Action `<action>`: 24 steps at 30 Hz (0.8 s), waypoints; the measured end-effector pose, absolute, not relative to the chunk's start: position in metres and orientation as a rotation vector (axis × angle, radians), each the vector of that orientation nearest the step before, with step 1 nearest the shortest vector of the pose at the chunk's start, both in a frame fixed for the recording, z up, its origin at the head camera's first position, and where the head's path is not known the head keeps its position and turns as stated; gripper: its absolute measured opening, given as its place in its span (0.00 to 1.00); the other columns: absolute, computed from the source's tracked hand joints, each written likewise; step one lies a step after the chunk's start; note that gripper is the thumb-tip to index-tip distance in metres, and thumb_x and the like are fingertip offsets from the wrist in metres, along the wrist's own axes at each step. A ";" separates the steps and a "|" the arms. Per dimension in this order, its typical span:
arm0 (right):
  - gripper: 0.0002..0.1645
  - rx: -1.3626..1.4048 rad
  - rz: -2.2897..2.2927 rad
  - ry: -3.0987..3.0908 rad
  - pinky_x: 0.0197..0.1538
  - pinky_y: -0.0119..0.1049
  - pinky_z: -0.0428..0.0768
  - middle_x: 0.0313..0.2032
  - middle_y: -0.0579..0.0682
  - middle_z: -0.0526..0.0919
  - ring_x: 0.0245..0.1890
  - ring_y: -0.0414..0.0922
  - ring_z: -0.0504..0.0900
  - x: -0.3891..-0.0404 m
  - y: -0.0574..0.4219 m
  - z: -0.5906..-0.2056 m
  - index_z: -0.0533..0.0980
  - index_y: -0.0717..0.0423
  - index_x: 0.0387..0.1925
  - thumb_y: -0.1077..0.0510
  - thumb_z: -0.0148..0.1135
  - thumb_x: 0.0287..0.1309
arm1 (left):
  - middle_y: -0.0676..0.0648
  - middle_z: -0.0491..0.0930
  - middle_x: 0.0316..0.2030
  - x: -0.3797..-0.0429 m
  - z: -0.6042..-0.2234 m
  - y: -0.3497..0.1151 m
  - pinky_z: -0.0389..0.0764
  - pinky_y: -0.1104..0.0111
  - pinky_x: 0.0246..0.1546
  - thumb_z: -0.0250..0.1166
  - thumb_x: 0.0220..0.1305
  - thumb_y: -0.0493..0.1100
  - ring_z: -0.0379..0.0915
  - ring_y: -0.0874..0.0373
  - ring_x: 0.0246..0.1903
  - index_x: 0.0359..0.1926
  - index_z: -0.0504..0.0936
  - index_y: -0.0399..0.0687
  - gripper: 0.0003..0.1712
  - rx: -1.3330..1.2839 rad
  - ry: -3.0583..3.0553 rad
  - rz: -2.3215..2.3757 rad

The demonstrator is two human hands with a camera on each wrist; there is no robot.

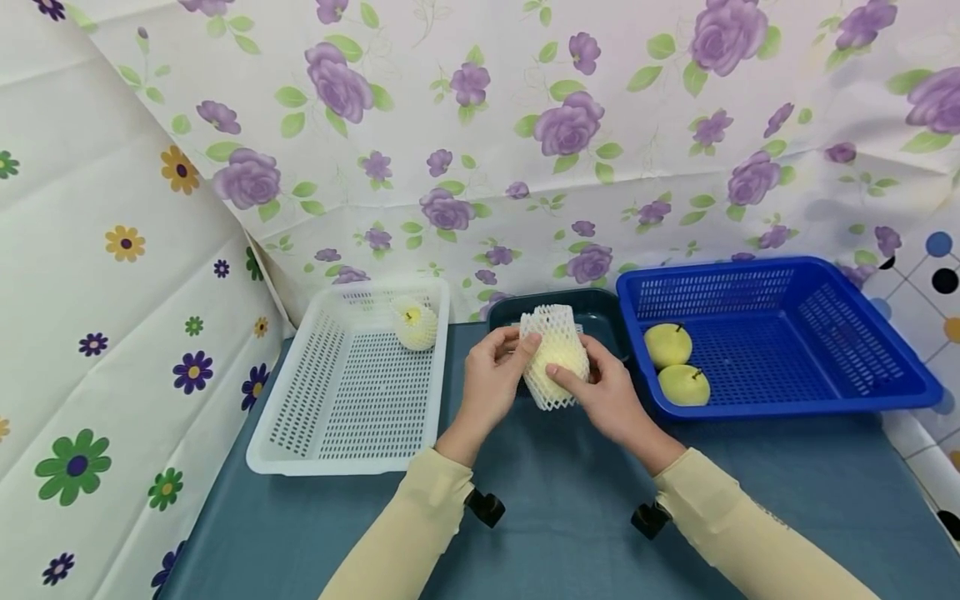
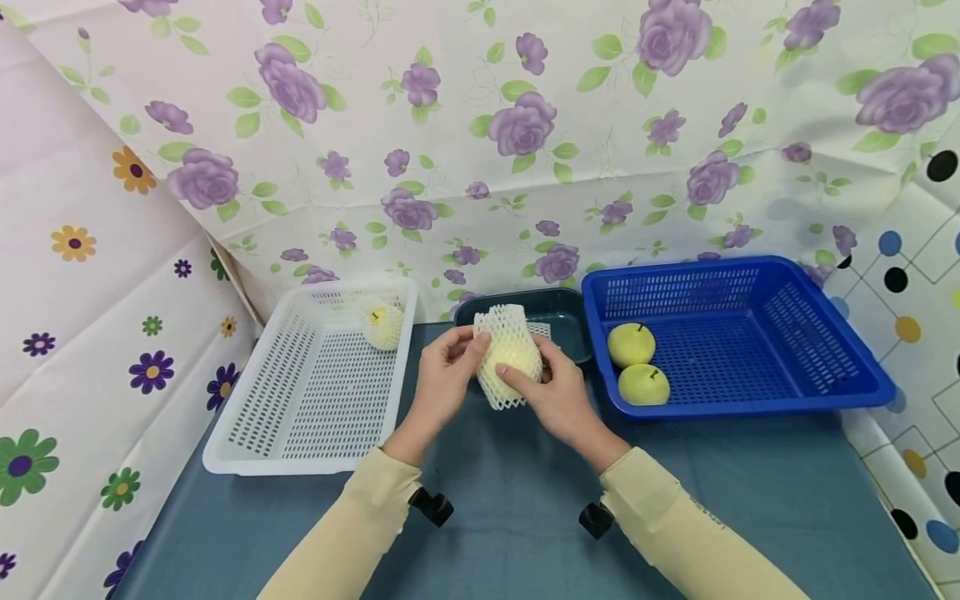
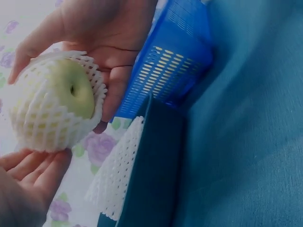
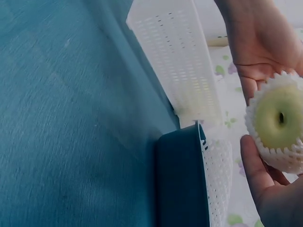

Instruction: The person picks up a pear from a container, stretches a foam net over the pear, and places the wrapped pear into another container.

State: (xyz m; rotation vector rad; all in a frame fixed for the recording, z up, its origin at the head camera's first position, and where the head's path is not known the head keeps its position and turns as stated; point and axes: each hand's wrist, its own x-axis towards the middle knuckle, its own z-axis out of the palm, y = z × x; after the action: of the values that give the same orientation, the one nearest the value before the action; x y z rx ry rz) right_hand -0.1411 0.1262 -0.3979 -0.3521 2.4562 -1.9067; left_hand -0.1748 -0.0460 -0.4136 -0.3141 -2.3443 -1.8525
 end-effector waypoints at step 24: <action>0.27 -0.616 -2.087 2.266 0.45 0.35 0.82 0.53 0.53 0.73 0.46 0.45 0.78 -0.155 0.128 -0.416 0.59 0.41 0.67 0.56 0.48 0.69 | 0.49 0.83 0.45 -0.181 -0.384 -0.069 0.81 0.61 0.46 0.76 0.43 0.55 0.79 0.53 0.45 0.50 0.79 0.55 0.31 -0.453 -2.696 -2.335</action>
State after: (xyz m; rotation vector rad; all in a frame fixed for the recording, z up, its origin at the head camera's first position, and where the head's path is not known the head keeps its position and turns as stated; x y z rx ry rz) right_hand -0.1547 0.1278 -0.4157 -0.6160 2.2663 -2.0867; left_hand -0.1810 -0.0692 -0.3837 -0.4530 -2.6965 -2.3354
